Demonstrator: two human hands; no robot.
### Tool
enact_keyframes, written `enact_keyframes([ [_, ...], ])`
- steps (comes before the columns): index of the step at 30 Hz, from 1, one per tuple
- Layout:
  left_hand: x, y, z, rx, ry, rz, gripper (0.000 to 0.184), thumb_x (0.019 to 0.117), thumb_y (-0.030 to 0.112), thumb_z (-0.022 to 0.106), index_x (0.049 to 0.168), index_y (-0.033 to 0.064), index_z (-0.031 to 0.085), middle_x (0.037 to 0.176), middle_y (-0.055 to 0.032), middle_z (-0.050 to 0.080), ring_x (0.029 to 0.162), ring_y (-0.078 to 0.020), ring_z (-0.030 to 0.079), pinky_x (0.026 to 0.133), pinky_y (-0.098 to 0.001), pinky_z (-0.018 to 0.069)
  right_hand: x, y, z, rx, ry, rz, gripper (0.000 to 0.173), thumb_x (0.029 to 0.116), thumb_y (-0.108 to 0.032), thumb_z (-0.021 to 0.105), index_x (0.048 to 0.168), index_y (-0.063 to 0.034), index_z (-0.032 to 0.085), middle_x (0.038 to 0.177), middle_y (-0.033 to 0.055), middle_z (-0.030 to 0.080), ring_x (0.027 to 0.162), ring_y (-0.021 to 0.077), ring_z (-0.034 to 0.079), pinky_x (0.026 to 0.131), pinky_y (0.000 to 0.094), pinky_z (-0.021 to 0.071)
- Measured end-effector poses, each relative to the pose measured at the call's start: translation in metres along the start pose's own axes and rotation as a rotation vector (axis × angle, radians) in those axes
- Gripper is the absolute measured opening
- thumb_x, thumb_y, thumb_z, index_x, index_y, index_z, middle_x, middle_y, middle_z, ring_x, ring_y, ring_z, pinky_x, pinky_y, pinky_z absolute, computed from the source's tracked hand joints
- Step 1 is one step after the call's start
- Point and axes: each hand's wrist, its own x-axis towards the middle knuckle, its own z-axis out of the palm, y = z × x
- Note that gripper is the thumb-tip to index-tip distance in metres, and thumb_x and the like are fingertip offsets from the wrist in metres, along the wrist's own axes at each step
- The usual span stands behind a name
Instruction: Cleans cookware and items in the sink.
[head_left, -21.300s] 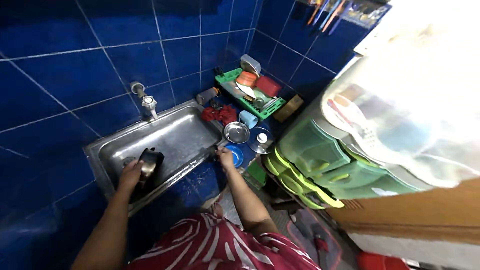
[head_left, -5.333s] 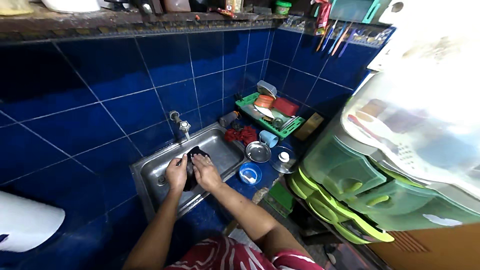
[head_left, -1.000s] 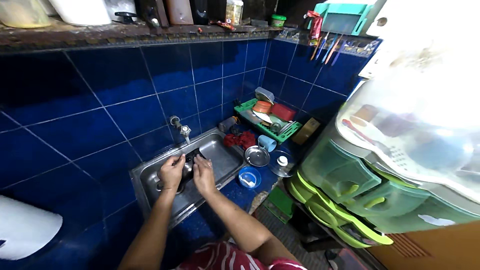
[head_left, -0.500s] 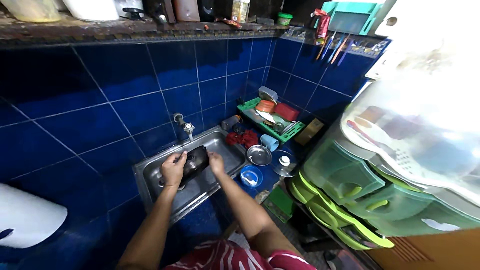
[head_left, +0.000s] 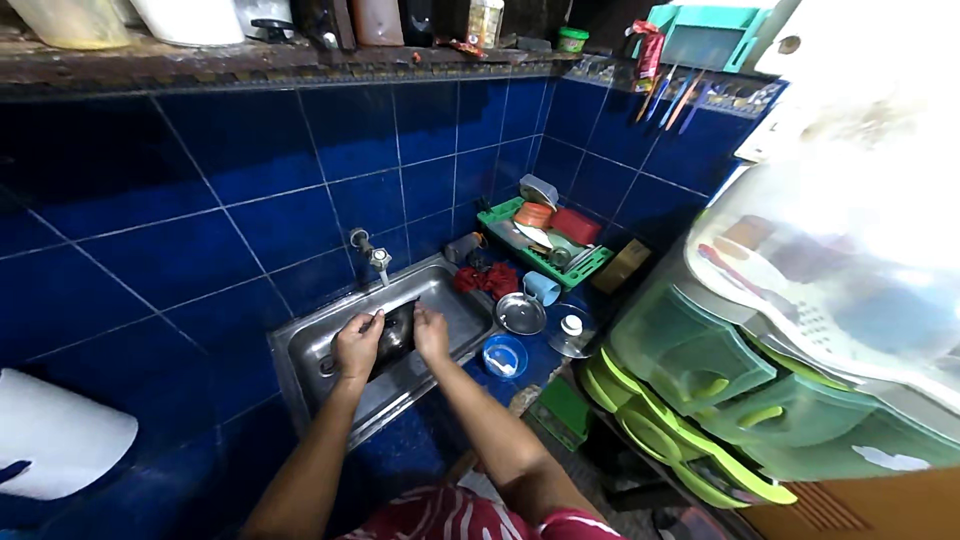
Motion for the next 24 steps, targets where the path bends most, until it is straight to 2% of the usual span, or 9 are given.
enact_keyframes([
  [2,0.003,-0.003,0.005,0.061,-0.006,0.017,0.041,0.0976,0.042,0.064,0.086,0.0042,0.074,0.08,-0.0108,0.072,0.076,-0.0226,0.068,0.075,-0.05,0.0535,-0.024,-0.001,0.015,-0.094,0.041,-0.251,0.041,0.1076,-0.018,0.043,0.139,-0.0022,0.064,0.149,0.0126,0.058,0.143,0.0277,0.049,0.127,0.0495,0.024],
  [3,0.003,-0.005,0.007,0.079,-0.009,0.024,0.042,0.0973,0.044,0.064,0.086,0.0052,0.074,0.081,-0.0103,0.072,0.076,-0.023,0.069,0.074,-0.0511,0.0534,-0.032,0.002,0.021,-0.103,0.052,-0.347,0.04,0.1059,-0.016,0.044,0.137,-0.0013,0.065,0.15,0.0136,0.057,0.144,0.0284,0.049,0.128,0.0514,0.0218],
  [6,0.005,-0.007,0.008,0.085,-0.015,0.052,0.044,0.0971,0.046,0.063,0.086,0.0048,0.074,0.08,-0.011,0.072,0.075,-0.0242,0.069,0.073,-0.0519,0.0528,-0.025,0.018,0.014,-0.065,0.076,-0.448,0.037,0.1037,-0.015,0.048,0.133,-0.0048,0.069,0.145,0.0129,0.062,0.139,0.0277,0.054,0.124,0.0511,0.031],
  [8,0.003,-0.006,0.005,0.065,-0.023,0.059,0.044,0.0979,0.045,0.063,0.086,0.0045,0.074,0.079,-0.0102,0.071,0.075,-0.0223,0.068,0.074,-0.0494,0.0525,-0.012,0.027,0.005,-0.042,0.106,-0.38,0.033,0.1021,-0.017,0.056,0.128,-0.0068,0.073,0.133,0.0156,0.067,0.128,0.029,0.06,0.113,0.0454,0.0458],
  [10,0.005,-0.007,0.004,0.076,-0.029,0.087,0.045,0.0985,0.046,0.062,0.083,0.0041,0.072,0.076,-0.0097,0.069,0.071,-0.0215,0.066,0.071,-0.0481,0.0516,-0.004,0.026,-0.001,-0.03,0.113,-0.316,0.029,0.1004,-0.014,0.06,0.125,-0.0056,0.074,0.126,0.0175,0.069,0.122,0.0283,0.063,0.108,0.0413,0.0503],
  [14,0.007,-0.01,0.009,0.145,-0.058,0.151,0.051,0.1024,0.045,0.055,0.081,0.0018,0.071,0.073,-0.0132,0.068,0.07,-0.0268,0.067,0.069,-0.0522,0.0519,-0.012,0.014,0.0,-0.055,0.082,-0.517,0.025,0.0922,0.002,0.062,0.111,-0.0019,0.079,0.115,0.0175,0.073,0.114,0.027,0.068,0.105,0.0387,0.0532],
  [16,0.008,-0.011,0.009,0.169,-0.093,0.177,0.054,0.1038,0.046,0.051,0.082,0.0009,0.071,0.074,-0.0154,0.069,0.071,-0.03,0.068,0.069,-0.0551,0.052,-0.007,0.019,-0.005,-0.05,0.016,-0.61,0.026,0.0915,0.004,0.062,0.108,-0.0032,0.08,0.114,0.0156,0.074,0.114,0.0264,0.068,0.106,0.0395,0.0528],
  [20,0.012,-0.009,-0.002,0.176,-0.125,0.211,0.057,0.1043,0.048,0.048,0.079,0.0011,0.068,0.07,-0.0146,0.065,0.067,-0.0299,0.066,0.066,-0.0546,0.0502,0.01,0.04,-0.021,-0.042,-0.007,-0.556,0.023,0.0943,0.001,0.06,0.106,-0.0027,0.08,0.112,0.0153,0.074,0.112,0.0242,0.069,0.104,0.038,0.0536],
  [24,0.013,-0.01,0.0,0.209,-0.147,0.252,0.057,0.1041,0.048,0.048,0.078,0.0013,0.069,0.069,-0.0155,0.066,0.067,-0.0313,0.067,0.065,-0.0565,0.051,-0.001,0.019,-0.015,-0.031,-0.059,-0.584,0.023,0.0937,0.001,0.061,0.106,-0.001,0.079,0.113,0.0165,0.075,0.113,0.0256,0.069,0.105,0.0388,0.0531],
])
